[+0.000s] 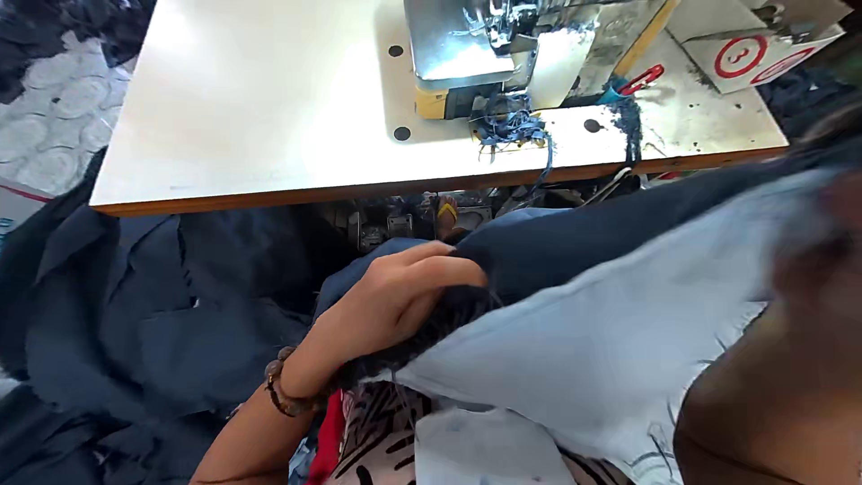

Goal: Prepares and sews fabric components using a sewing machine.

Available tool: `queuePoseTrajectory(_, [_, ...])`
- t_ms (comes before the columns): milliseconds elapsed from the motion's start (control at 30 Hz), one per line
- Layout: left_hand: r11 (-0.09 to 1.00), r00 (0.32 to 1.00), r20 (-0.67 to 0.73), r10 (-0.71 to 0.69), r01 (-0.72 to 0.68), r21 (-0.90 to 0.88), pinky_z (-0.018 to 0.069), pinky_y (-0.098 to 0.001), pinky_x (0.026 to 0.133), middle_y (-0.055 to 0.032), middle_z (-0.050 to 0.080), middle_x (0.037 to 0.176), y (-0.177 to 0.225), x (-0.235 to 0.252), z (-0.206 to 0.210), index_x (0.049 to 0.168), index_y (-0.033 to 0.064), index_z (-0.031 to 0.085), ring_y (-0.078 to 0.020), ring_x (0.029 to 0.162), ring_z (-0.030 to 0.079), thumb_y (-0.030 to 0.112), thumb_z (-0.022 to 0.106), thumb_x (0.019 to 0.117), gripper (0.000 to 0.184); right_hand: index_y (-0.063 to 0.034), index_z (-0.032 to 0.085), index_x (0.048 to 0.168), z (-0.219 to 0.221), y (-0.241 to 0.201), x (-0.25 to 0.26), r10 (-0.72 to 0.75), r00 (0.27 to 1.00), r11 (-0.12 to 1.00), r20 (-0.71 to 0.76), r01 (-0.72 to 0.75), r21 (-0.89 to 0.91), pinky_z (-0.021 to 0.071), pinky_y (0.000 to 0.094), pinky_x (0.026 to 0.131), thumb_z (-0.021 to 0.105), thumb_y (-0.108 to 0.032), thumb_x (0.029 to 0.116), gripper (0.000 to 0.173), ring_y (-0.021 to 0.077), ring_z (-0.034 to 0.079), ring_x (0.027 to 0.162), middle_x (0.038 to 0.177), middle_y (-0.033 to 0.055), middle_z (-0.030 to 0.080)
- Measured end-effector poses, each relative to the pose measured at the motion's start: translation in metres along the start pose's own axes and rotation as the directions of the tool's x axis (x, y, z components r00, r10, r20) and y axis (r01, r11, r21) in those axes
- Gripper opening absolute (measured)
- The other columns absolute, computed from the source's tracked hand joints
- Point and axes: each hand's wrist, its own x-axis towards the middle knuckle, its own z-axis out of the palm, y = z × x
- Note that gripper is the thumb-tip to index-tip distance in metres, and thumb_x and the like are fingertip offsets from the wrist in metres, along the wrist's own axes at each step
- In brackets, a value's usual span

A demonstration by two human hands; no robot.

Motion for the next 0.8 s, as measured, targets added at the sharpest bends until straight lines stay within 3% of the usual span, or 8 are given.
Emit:
queuePoseTrajectory(67, [0.981, 0.995, 0.008, -0.095, 0.092, 0.17, 0.0566, -0.0237, 0.081, -0.009, 0.068, 0.104, -0.02, -0.008, 0.012, 0.098, 0.0074, 0.077, -0.0119, 0.094, 0.066, 0.002, 0.056, 0.0963, 0.021, -0.0339, 0.064, 0.11, 0.021, -0.002, 0.002, 0.042, 0.999, 0.985, 0.013, -0.039, -0.169, 0.0546, 0.0114, 0.075, 0.071, -0.024, 0.0939, 0.02, -0.0112, 0.064, 0.086, 0.098, -0.0281, 0.067])
queuePoseTrajectory(167, [0.941, 0.961, 0.043, -0.275, 0.26, 0.216, 0.0598, -0.0353, 0.082, -0.0112, 0.069, 0.112, -0.04, -0.021, 0.027, 0.106, 0.0047, 0.076, -0.0187, 0.096, 0.069, 0.01, 0.059, 0.0989, 0.02, -0.0335, 0.065, 0.111, 0.023, -0.001, -0.006, 0.017, 0.989, 0.96, 0.148, 0.025, -0.279, 0.0516, 0.008, 0.082, 0.068, -0.025, 0.0959, 0.018, -0.0174, 0.059, 0.093, 0.103, -0.0321, 0.064])
queuePoseTrajectory(300, [0.895, 0.883, 0.16, -0.441, 0.419, 0.155, 0.0567, -0.0413, 0.086, -0.0056, 0.067, 0.12, -0.035, -0.029, 0.038, 0.11, 0.0091, 0.076, -0.0156, 0.105, 0.066, 0.057, 0.043, 0.1016, 0.059, -0.0058, 0.066, 0.097, 0.029, 0.002, -0.009, -0.04, 0.983, 0.911, 0.179, 0.11, -0.398, 0.0466, 0.0057, 0.08, 0.06, -0.015, 0.0967, 0.011, -0.0179, 0.054, 0.087, 0.091, -0.0147, 0.064])
queuePoseTrajectory(400, [0.883, 0.873, 0.156, -0.462, 0.437, 0.17, 0.0584, -0.0488, 0.072, -0.0119, 0.071, 0.097, -0.045, -0.043, 0.05, 0.082, 0.0021, 0.073, -0.0237, 0.083, 0.07, 0.039, 0.075, 0.0877, 0.037, 0.0011, 0.066, 0.104, 0.033, 0.003, -0.008, 0.017, 0.983, 0.888, 0.18, 0.068, -0.454, 0.0468, 0.004, 0.081, 0.059, -0.014, 0.0957, 0.019, -0.0179, 0.056, 0.088, 0.093, -0.0071, 0.066])
queuePoseTrajectory(500, [0.818, 0.786, 0.493, -0.374, 0.53, -0.225, 0.0508, -0.0229, 0.058, 0.0019, 0.063, 0.068, -0.034, -0.048, 0.014, 0.081, 0.0043, 0.069, -0.0007, 0.062, 0.059, 0.025, 0.068, 0.0956, 0.025, -0.004, 0.064, 0.108, 0.027, 0.009, -0.011, 0.102, 0.987, 0.92, 0.126, -0.045, -0.39, 0.0497, 0.0077, 0.084, 0.059, -0.016, 0.0949, 0.019, -0.0149, 0.058, 0.092, 0.099, -0.0111, 0.066])
queuePoseTrajectory(600, [0.621, 0.803, 0.596, -0.012, 0.474, -0.625, 0.0494, -0.0064, 0.061, 0.0165, 0.064, 0.074, -0.011, -0.039, -0.028, 0.088, 0.0132, 0.065, 0.0148, 0.07, 0.059, 0.04, 0.064, 0.1008, 0.029, -0.0323, 0.066, 0.113, 0.016, 0.011, -0.022, 0.175, 0.981, 0.973, 0.09, -0.158, -0.167, 0.0515, 0.0116, 0.09, 0.064, -0.026, 0.1004, 0.014, -0.0131, 0.061, 0.1, 0.107, -0.0276, 0.066])
queuePoseTrajectory(667, [0.731, 0.844, 0.518, -0.139, 0.44, -0.521, 0.0501, -0.0079, 0.058, 0.0144, 0.065, 0.071, -0.011, -0.035, -0.036, 0.086, 0.0121, 0.068, 0.0126, 0.066, 0.059, 0.035, 0.066, 0.0993, 0.027, -0.0371, 0.066, 0.115, 0.012, 0.015, -0.027, 0.158, 0.986, 0.979, 0.055, -0.149, -0.136, 0.0515, 0.0128, 0.092, 0.064, -0.026, 0.1012, 0.018, -0.0123, 0.061, 0.103, 0.11, -0.0296, 0.067])
queuePoseTrajectory(800, [0.848, 0.849, 0.278, -0.45, 0.504, -0.166, 0.0472, -0.0139, 0.056, 0.0082, 0.063, 0.069, -0.036, -0.047, -0.011, 0.079, 0.009, 0.071, 0.0059, 0.061, 0.056, 0.024, 0.064, 0.0973, 0.024, -0.035, 0.06, 0.109, 0.005, 0.026, -0.037, 0.322, 0.938, 0.92, -0.129, -0.342, -0.193, 0.0543, 0.0097, 0.072, 0.06, -0.018, 0.1009, 0.019, -0.0149, 0.061, 0.082, 0.095, -0.0312, 0.064])
